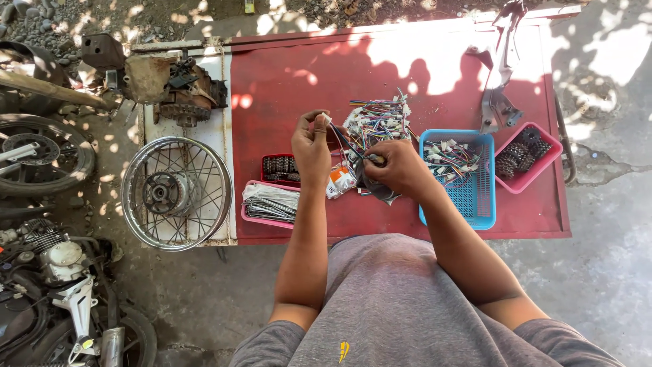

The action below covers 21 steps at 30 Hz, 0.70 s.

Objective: The person wipes a bundle of multicolored wires with a gray cloth, then places the cleaned bundle into a blue plastic basket. The person repeats this process with additional wire bundles from the table.

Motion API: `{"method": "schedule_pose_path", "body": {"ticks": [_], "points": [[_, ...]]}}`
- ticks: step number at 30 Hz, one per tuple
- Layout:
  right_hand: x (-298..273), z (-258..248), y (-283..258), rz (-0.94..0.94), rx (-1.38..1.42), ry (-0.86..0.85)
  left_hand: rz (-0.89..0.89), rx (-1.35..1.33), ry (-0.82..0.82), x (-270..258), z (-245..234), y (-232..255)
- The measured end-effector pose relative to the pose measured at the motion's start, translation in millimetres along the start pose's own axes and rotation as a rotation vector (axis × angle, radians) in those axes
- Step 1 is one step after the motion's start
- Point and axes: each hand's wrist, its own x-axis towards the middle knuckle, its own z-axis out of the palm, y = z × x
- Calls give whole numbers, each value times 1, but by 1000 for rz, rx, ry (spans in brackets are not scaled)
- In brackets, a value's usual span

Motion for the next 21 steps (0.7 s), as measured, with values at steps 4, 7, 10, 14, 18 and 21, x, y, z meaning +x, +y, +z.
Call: {"method": "schedule_pose_path", "body": {"ticks": [4, 7, 10, 14, 18, 21], "points": [[-1, -17, 7, 96, -66, -65, 25, 18, -3, 2, -9, -15], [0, -29, 30, 134, -87, 124, 59, 54, 16, -2, -8, -13], [6, -36, 28, 109, -26, 329, 74, 61, 8, -6, -2, -17], [14, -21, 4, -30, -11, 313, 113, 224, -18, -22, 23, -12], [17, -4, 14, -83, -11, 267, 156, 425, 29, -40, 49, -3], [18, -9, 22, -47, 9, 197, 137, 436, 23, -39, 50, -3]]}}
